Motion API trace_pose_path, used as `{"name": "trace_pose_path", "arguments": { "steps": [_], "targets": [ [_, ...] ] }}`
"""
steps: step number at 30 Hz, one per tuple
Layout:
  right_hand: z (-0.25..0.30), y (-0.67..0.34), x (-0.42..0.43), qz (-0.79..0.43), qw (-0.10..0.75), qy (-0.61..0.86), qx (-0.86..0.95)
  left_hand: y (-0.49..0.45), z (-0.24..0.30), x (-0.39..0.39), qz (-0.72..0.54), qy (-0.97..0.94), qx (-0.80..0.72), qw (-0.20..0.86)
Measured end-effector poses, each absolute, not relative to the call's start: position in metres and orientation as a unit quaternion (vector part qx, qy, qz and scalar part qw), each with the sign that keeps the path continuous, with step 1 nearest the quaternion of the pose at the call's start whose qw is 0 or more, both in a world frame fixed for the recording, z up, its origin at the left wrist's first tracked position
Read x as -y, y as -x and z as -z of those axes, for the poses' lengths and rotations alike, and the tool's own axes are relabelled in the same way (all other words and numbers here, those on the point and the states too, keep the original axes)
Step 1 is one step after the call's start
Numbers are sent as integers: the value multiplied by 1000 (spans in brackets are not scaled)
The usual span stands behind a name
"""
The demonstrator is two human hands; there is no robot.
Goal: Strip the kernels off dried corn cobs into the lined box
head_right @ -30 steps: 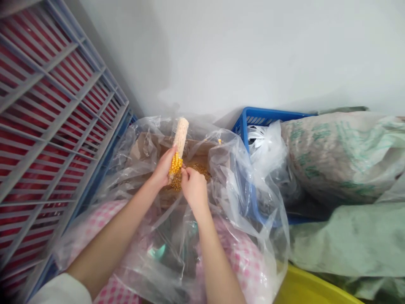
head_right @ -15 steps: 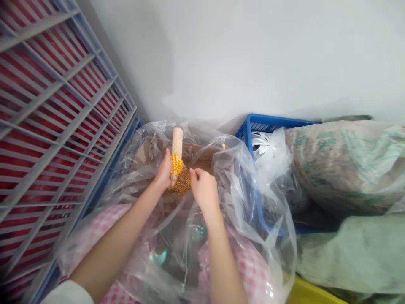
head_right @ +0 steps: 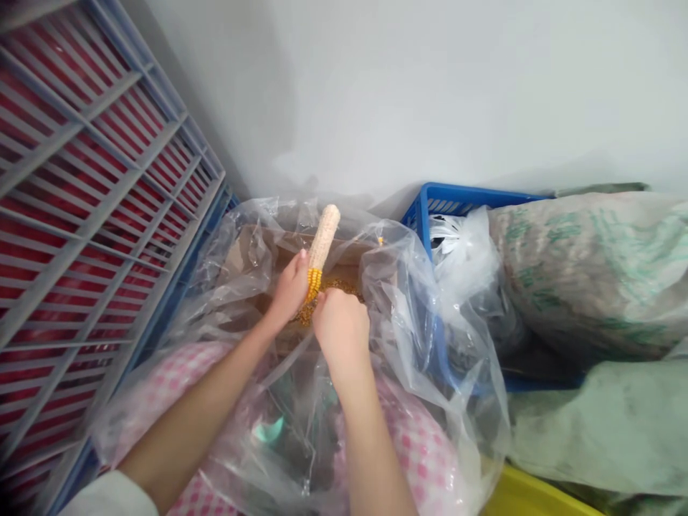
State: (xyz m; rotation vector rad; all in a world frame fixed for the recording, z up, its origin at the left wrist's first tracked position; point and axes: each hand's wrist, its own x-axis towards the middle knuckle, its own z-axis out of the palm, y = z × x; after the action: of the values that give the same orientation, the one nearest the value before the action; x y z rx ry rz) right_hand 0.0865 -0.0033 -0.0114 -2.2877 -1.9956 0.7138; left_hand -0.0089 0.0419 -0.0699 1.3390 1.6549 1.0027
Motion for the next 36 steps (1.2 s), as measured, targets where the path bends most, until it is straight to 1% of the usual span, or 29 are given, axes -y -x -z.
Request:
{"name": "trace_pose_path", "arguments": {
  "steps": [3,5,7,9,11,13,15,18,21,24,31,33,36],
  "targets": [
    [22,-80,5,-225,17,744,628,9,76,-43,-372,-519,-681,358],
    [29,-84,1,-258,53,733,628,10,79,-43,-358,-503,-697,364],
    [32,-94,-5,-334,94,695,629,11,81,-43,-347,-502,-695,381],
    [35,-106,-11,-415,111,657,619,12,83,-40,-330,-525,-676,399],
    [37,-113,-13,-484,139,649,570,13,83,-38,-306,-551,-664,403],
    [40,-112,-11,-547,189,648,496,13,81,-38,-306,-551,-674,386],
    [44,-105,-6,-607,229,629,428,14,76,-39,-338,-540,-685,353],
    [47,-91,0,-644,244,609,393,15,69,-42,-383,-546,-678,309],
    [49,-84,3,-613,256,634,395,15,67,-41,-368,-565,-673,305],
    [54,-83,4,-550,256,672,424,13,69,-37,-334,-587,-673,301],
    [61,-65,9,-392,203,750,492,9,85,-34,-269,-602,-707,256],
    [60,-60,9,-353,157,768,510,8,88,-34,-243,-605,-720,239],
    [59,-57,7,-282,19,775,565,4,93,-33,-196,-618,-727,227]
  ]
}}
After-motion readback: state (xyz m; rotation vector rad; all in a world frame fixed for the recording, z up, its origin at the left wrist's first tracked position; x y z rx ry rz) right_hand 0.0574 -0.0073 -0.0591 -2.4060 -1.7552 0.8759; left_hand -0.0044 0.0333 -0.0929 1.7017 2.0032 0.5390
